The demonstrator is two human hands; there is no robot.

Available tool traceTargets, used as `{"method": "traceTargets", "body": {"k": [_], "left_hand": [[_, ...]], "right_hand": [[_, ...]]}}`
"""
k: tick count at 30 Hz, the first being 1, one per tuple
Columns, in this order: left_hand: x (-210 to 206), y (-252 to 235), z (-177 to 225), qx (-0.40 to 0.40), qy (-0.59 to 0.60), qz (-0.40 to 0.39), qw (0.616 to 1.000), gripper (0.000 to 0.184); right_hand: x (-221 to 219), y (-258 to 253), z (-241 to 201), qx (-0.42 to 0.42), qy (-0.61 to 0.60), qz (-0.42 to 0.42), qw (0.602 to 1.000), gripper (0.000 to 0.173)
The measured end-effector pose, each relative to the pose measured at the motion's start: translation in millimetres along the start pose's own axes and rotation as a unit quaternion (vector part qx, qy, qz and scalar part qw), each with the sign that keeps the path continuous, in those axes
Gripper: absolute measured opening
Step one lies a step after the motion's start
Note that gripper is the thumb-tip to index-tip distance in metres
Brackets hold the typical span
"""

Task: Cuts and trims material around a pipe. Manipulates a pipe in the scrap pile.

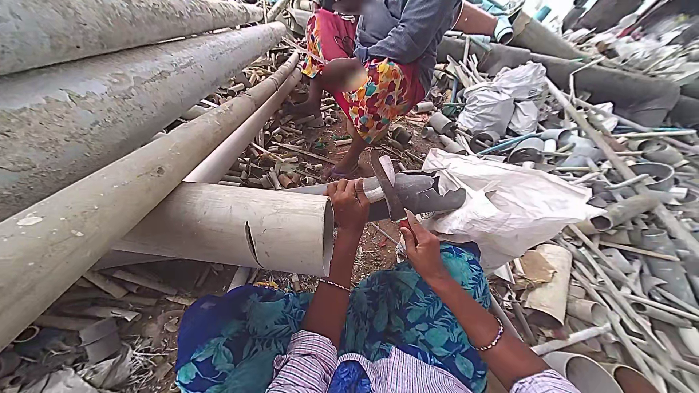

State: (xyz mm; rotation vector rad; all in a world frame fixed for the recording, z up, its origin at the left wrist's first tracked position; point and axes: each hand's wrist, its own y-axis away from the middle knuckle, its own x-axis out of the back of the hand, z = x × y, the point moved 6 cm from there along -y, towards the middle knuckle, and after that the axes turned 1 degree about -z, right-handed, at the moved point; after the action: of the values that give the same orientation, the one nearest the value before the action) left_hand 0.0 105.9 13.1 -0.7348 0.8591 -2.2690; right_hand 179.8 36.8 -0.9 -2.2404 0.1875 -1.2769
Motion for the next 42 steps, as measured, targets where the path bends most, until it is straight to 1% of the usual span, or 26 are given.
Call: {"method": "traceTargets", "body": {"k": [2, 3, 6, 9, 10, 12, 15, 18, 19, 22, 23, 25, 26, 27, 29, 30, 33, 34, 36, 37, 38, 40, 41, 42], "left_hand": [[1, -1, 0, 0.002, -0.005, 0.004, 1.000, 0.040], [1, -1, 0, 0.006, -0.005, 0.004, 1.000, 0.040], [-1, -1, 0, 0.006, -0.015, 0.014, 1.000, 0.041], [-2, -2, 0, 0.013, -0.031, 0.014, 0.999, 0.043], [-2, -2, 0, 0.016, -0.036, 0.012, 0.999, 0.044], [-4, -2, -1, 0.021, -0.041, 0.005, 0.999, 0.044], [-5, -1, -2, 0.029, -0.045, -0.010, 0.999, 0.046], [-6, -4, -3, 0.036, -0.051, -0.008, 0.998, 0.048], [-7, -4, -3, 0.036, -0.054, -0.013, 0.998, 0.048], [-7, -3, -4, 0.039, -0.058, -0.023, 0.997, 0.048], [-8, -2, -4, 0.041, -0.057, -0.021, 0.997, 0.048], [-7, -6, -4, 0.043, -0.059, -0.011, 0.997, 0.048], [-7, -5, -4, 0.044, -0.061, -0.013, 0.997, 0.048], [-7, -4, -4, 0.045, -0.063, -0.018, 0.997, 0.049], [-7, -2, -2, 0.047, -0.065, -0.024, 0.996, 0.048], [-7, -4, -2, 0.048, -0.062, -0.022, 0.997, 0.048], [-6, -5, -3, 0.045, -0.061, -0.012, 0.997, 0.047], [-6, -6, -3, 0.041, -0.064, -0.012, 0.997, 0.046], [-6, -4, -2, 0.037, -0.069, -0.020, 0.997, 0.049], [-7, -4, -1, 0.038, -0.067, -0.022, 0.997, 0.049], [-7, -5, -1, 0.042, -0.063, -0.019, 0.997, 0.049], [-7, -7, -2, 0.042, -0.064, -0.013, 0.997, 0.047], [-7, -8, -2, 0.040, -0.066, -0.013, 0.997, 0.047], [-7, -7, -1, 0.040, -0.068, -0.018, 0.997, 0.048]], "right_hand": [[-2, 3, -8, 0.028, 0.007, -0.018, 0.999, 0.041], [1, 3, -7, 0.019, -0.003, -0.024, 1.000, 0.042], [12, -6, 3, -0.037, -0.038, 0.004, 0.999, 0.047], [6, -5, -6, -0.014, -0.047, -0.026, 0.998, 0.056], [1, -2, -8, -0.003, -0.053, -0.040, 0.998, 0.057], [-4, -1, -3, 0.005, -0.069, -0.039, 0.997, 0.056], [-6, -3, 7, -0.014, -0.110, -0.037, 0.993, 0.056], [-11, 1, -6, 0.061, -0.082, -0.050, 0.994, 0.053], [-13, 2, -5, 0.064, -0.073, -0.044, 0.994, 0.052], [-10, -3, 9, 0.012, -0.057, 0.012, 0.998, 0.053], [-8, -2, 8, 0.023, -0.041, 0.022, 0.999, 0.051], [-9, 4, -9, 0.069, -0.016, 0.031, 0.997, 0.044], [-11, 7, -16, 0.068, -0.010, 0.023, 0.997, 0.043], [-13, 8, -17, 0.049, -0.006, 0.013, 0.999, 0.045], [-18, 7, -10, 0.000, -0.006, -0.009, 1.000, 0.050], [-19, 6, -9, -0.006, -0.006, -0.011, 1.000, 0.051], [-25, 10, -22, 0.037, 0.022, -0.011, 0.999, 0.047], [-27, 9, -23, 0.029, 0.036, -0.021, 0.999, 0.047], [-26, 3, -15, -0.043, 0.046, -0.050, 0.997, 0.052], [-24, 1, -12, -0.063, 0.047, -0.050, 0.996, 0.054], [-24, 0, -14, -0.050, 0.053, -0.039, 0.997, 0.054], [-28, 5, -23, 0.008, 0.062, -0.023, 0.998, 0.052], [-30, 5, -24, 0.010, 0.061, -0.039, 0.997, 0.054], [-32, 4, -23, -0.007, 0.060, -0.065, 0.996, 0.056]]}}
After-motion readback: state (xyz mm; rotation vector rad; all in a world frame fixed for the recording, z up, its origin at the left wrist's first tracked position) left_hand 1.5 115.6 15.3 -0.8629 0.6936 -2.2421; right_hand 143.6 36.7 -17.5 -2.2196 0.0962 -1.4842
